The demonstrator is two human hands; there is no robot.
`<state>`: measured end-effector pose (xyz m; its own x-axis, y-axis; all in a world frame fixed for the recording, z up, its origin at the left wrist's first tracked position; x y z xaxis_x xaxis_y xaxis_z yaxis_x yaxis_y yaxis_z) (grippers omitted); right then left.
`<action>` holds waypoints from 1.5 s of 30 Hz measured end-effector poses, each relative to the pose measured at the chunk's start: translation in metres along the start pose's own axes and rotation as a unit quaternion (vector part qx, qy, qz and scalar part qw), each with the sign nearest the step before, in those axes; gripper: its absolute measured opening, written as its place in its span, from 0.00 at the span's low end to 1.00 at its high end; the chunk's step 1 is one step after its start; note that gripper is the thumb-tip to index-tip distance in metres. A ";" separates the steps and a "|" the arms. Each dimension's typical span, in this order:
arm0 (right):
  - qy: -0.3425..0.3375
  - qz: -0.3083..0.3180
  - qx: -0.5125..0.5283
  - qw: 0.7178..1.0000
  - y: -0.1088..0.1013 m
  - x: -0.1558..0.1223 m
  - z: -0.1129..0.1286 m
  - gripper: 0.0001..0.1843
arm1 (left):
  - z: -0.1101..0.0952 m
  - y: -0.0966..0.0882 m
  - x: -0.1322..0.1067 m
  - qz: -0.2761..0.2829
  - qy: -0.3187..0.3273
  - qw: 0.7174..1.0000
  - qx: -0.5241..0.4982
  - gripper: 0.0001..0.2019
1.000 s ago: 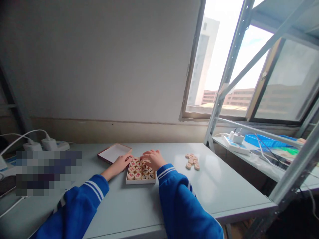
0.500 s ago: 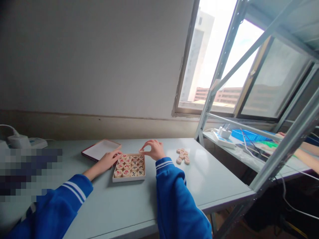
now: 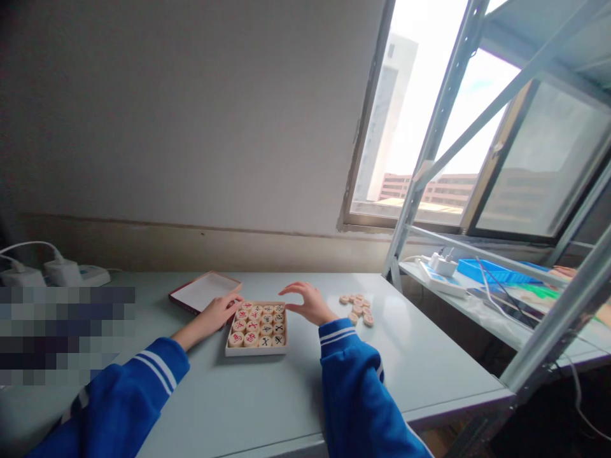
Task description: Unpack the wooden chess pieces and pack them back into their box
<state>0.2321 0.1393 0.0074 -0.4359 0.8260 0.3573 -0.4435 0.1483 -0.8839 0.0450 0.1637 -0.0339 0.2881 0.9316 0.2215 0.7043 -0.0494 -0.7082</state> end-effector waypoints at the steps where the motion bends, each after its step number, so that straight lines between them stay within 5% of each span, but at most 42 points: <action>1: -0.032 0.033 0.011 0.999 0.013 0.004 0.020 0.16 | 0.000 0.000 0.000 -0.004 0.002 1.000 -0.005 0.12; 5: -0.071 0.106 0.015 0.992 0.046 0.009 0.057 0.20 | 0.000 -0.002 0.000 -0.019 0.006 1.000 0.003 0.13; 12: -0.033 0.064 0.001 0.997 0.051 0.014 0.043 0.11 | -0.001 0.001 0.000 0.003 0.008 1.000 0.027 0.14; 18: -0.001 -0.009 -0.039 0.999 0.013 0.007 0.029 0.11 | -0.003 -0.001 -0.001 0.004 -0.004 1.000 0.029 0.13; 24: 0.170 -0.019 -0.181 0.968 -0.035 -0.043 -0.064 0.08 | 0.000 0.002 0.000 -0.005 0.004 1.000 0.019 0.13; 28: 0.245 -0.037 -0.209 0.946 -0.047 -0.076 -0.110 0.18 | 0.002 0.000 0.000 -0.021 0.005 1.000 0.020 0.14; 32: 0.225 -0.082 -0.232 0.943 -0.049 -0.092 -0.106 0.25 | 0.000 0.000 -0.001 -0.002 -0.004 1.000 0.015 0.14; 40: 0.307 -0.083 -0.200 0.927 -0.058 -0.117 -0.128 0.16 | -0.001 -0.001 -0.001 0.000 -0.021 1.000 0.012 0.13; 45: 0.193 -0.121 -0.106 0.968 -0.054 -0.092 -0.095 0.14 | 0.000 0.000 -0.001 0.002 -0.020 1.000 0.015 0.13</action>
<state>0.3709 0.1069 -0.0066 0.0040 0.8890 0.4578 -0.3069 0.4368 -0.8456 0.0445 0.1633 -0.0344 0.2653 0.9448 0.1923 0.6831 -0.0434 -0.7290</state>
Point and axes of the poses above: each hand's wrist, its own x-axis towards the middle knuckle, its own y-axis out of the palm, z = x × y, the point moved 8 cm from there along x, towards the middle knuckle, and after that the axes turned 1 degree about -x, right-handed, at the moved point
